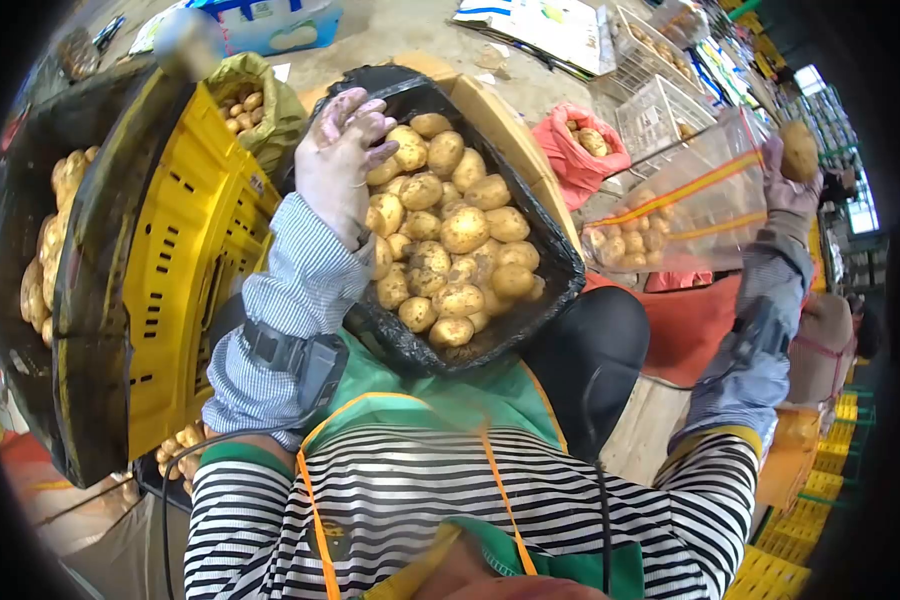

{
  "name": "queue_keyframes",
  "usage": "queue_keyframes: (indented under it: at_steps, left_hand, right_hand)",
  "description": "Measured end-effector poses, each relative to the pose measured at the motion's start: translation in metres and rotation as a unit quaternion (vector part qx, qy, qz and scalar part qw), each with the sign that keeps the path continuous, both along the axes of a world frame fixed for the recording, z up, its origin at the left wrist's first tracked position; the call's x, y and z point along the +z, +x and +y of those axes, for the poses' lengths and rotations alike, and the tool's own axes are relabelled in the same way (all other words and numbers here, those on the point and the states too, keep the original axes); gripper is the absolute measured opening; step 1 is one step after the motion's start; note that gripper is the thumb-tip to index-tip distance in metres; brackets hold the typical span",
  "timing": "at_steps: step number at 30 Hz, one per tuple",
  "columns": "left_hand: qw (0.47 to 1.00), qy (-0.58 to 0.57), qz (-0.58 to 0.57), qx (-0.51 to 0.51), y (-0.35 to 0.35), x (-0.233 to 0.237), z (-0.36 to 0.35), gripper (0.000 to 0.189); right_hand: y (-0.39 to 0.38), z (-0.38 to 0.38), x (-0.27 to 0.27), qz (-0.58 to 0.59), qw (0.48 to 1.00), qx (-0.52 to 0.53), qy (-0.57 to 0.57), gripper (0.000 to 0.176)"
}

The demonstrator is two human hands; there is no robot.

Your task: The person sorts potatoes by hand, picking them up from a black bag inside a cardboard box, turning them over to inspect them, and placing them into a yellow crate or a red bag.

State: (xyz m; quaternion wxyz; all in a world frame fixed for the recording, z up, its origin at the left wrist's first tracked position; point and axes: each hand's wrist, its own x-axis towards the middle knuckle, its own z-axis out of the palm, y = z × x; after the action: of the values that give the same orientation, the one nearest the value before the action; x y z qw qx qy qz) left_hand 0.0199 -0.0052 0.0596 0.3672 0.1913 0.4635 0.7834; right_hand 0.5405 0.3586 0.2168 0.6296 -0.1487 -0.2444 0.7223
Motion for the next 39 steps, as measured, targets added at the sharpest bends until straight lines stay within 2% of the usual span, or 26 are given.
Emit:
queue_keyframes:
  at_steps: [1,3,4,5,6,7,8,9,10,11,12,13,15,17,18,19,21,25,27,33,35,37,39]
  left_hand:
    - [1.000,0.008,-0.016,0.010,-0.007,-0.008,0.000,0.042]
    - [0.997,0.031,-0.059,0.028,-0.023,-0.021,-0.002,0.036]
    - [0.988,0.119,-0.096,0.013,-0.041,-0.049,0.002,0.032]
    - [0.976,0.158,-0.146,-0.027,-0.049,-0.048,-0.006,0.032]
    - [0.980,0.145,-0.138,-0.007,-0.050,-0.044,-0.011,0.033]
    - [0.983,0.131,-0.129,0.012,-0.051,-0.041,-0.012,0.034]
    - [0.983,0.126,-0.128,0.023,-0.053,-0.039,-0.014,0.034]
    - [0.987,0.123,-0.104,0.024,-0.054,-0.038,-0.017,0.034]
    - [0.989,0.121,-0.079,0.024,-0.054,-0.036,-0.018,0.035]
    - [0.990,0.117,-0.080,0.030,-0.052,-0.028,-0.018,0.035]
    - [0.992,0.083,-0.081,0.056,-0.049,-0.017,-0.018,0.032]
    - [0.992,0.048,-0.083,0.082,-0.047,-0.011,-0.019,0.031]
    - [0.990,0.059,-0.096,0.081,-0.049,-0.011,-0.020,0.033]
    - [0.995,0.021,-0.035,0.088,-0.052,-0.015,-0.016,0.035]
    - [0.996,0.040,-0.049,0.067,-0.058,-0.020,-0.014,0.036]
    - [0.996,0.034,-0.051,0.071,-0.061,-0.025,-0.013,0.036]
    - [0.995,0.093,-0.032,0.030,-0.060,-0.031,-0.013,0.036]
    - [0.999,-0.016,-0.007,0.040,-0.051,-0.017,-0.010,0.036]
    - [0.999,-0.008,0.005,0.031,-0.051,-0.022,-0.011,0.035]
    - [0.998,0.022,-0.013,0.057,-0.054,-0.019,-0.015,0.034]
    - [0.995,0.081,-0.016,0.049,-0.058,-0.029,-0.013,0.035]
    - [0.993,0.115,-0.028,0.029,-0.065,-0.037,-0.014,0.036]
    - [0.989,0.144,-0.040,0.008,-0.066,-0.039,-0.017,0.037]
  right_hand:
    - [-0.003,0.003,-0.008,-0.073,0.995,-0.054,0.052,0.068]
    - [-0.055,-0.025,-0.019,-0.099,0.990,0.083,-0.059,0.058]
    - [-0.084,-0.021,-0.052,-0.126,0.973,0.192,0.037,0.052]
    - [-0.116,-0.024,-0.097,-0.147,0.935,0.296,0.131,0.047]
    - [-0.172,-0.066,-0.133,-0.225,0.946,0.206,0.106,0.036]
    - [-0.230,-0.110,-0.172,-0.378,0.900,0.134,0.174,0.025]
    - [-0.281,-0.139,-0.195,-0.386,0.897,0.218,-0.001,0.013]
    - [-0.307,-0.140,-0.232,-0.266,0.835,0.477,-0.069,0.011]
    - [-0.336,-0.158,-0.263,-0.389,0.818,0.422,-0.018,0.021]
    - [-0.369,-0.191,-0.275,-0.524,0.796,0.305,-0.011,0.036]
    - [-0.397,-0.198,-0.297,-0.597,0.749,0.287,0.014,0.049]
    - [-0.417,-0.183,-0.351,-0.678,0.687,0.217,0.143,0.066]
    - [-0.452,-0.186,-0.369,-0.821,0.484,0.101,0.284,0.072]
    - [-0.485,-0.204,-0.356,-0.871,0.437,0.045,0.221,0.069]
    - [-0.498,-0.202,-0.364,-0.884,0.409,-0.013,0.227,0.061]
    - [-0.507,-0.197,-0.370,-0.890,0.400,-0.016,0.220,0.061]
    - [-0.518,-0.184,-0.377,-0.897,0.386,0.012,0.218,0.060]
    - [-0.530,-0.161,-0.379,-0.894,0.374,0.072,0.237,0.058]
    - [-0.531,-0.156,-0.374,-0.891,0.373,0.098,0.241,0.057]
    - [-0.510,-0.154,-0.350,-0.864,0.396,0.219,0.222,0.054]
    - [-0.501,-0.161,-0.344,-0.858,0.408,0.230,0.211,0.054]
    - [-0.492,-0.172,-0.352,-0.781,0.497,0.377,-0.019,0.050]
    - [-0.490,-0.180,-0.370,-0.794,0.495,0.351,-0.025,0.043]
